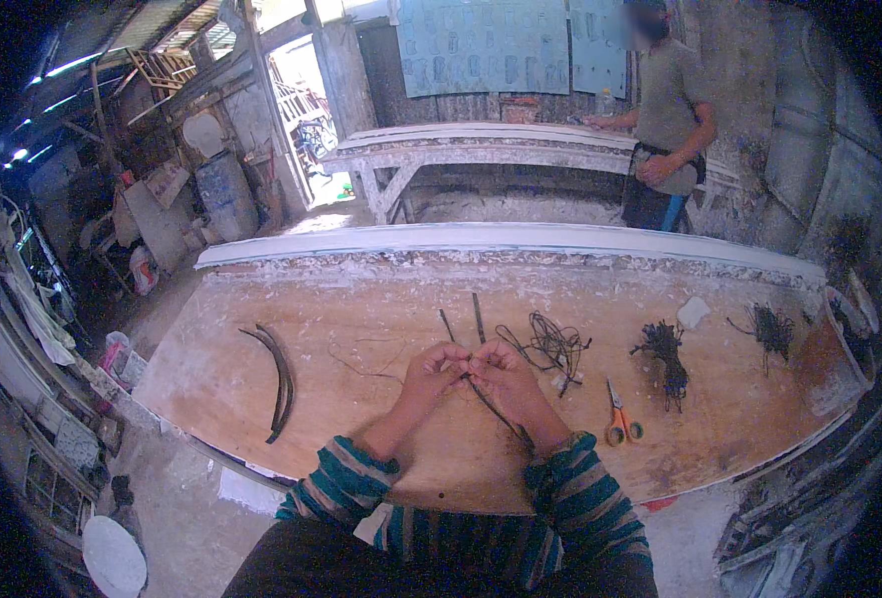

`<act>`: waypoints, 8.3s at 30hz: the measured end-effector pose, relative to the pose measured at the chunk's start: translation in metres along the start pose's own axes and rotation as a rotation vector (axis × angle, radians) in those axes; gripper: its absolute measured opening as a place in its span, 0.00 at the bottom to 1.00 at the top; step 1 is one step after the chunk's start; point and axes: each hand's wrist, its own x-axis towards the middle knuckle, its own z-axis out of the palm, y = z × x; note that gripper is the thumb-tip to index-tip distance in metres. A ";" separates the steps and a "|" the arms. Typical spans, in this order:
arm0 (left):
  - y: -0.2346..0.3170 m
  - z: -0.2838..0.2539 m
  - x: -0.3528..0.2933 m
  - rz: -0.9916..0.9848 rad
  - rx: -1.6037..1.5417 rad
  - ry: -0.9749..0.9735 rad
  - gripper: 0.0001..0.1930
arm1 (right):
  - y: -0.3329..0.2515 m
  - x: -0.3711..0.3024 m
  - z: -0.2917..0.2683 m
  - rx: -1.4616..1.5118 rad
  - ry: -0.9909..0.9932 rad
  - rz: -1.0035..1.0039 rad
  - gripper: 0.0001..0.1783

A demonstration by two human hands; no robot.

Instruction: The person repeatedly ties thin black cords into small bundles by hand on a wooden workbench. A coworker in the background moves around and handles a white curved object. The tied bundles are placed on the table as they are completed.

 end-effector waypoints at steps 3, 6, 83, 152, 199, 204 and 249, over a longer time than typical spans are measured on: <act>0.000 -0.001 0.002 0.002 -0.022 -0.031 0.08 | -0.007 -0.002 0.012 -0.004 0.036 -0.004 0.07; 0.003 -0.004 0.003 -0.035 -0.027 -0.064 0.08 | -0.009 -0.002 0.018 -0.051 0.040 -0.020 0.07; 0.009 -0.007 0.007 -0.040 0.010 0.001 0.15 | 0.002 0.003 -0.016 -0.148 0.324 -0.033 0.11; -0.007 -0.044 0.022 -0.125 -0.002 0.382 0.02 | -0.017 -0.010 0.018 -0.528 -0.341 0.045 0.10; -0.006 -0.038 0.021 -0.063 0.081 0.344 0.01 | -0.015 -0.007 0.013 -0.675 -0.349 0.013 0.09; -0.001 -0.033 0.017 -0.129 0.153 0.193 0.01 | -0.017 -0.008 0.011 -0.761 -0.172 -0.086 0.05; -0.001 -0.029 0.018 -0.035 0.361 0.327 0.05 | -0.005 -0.007 0.016 -0.892 -0.355 -0.041 0.11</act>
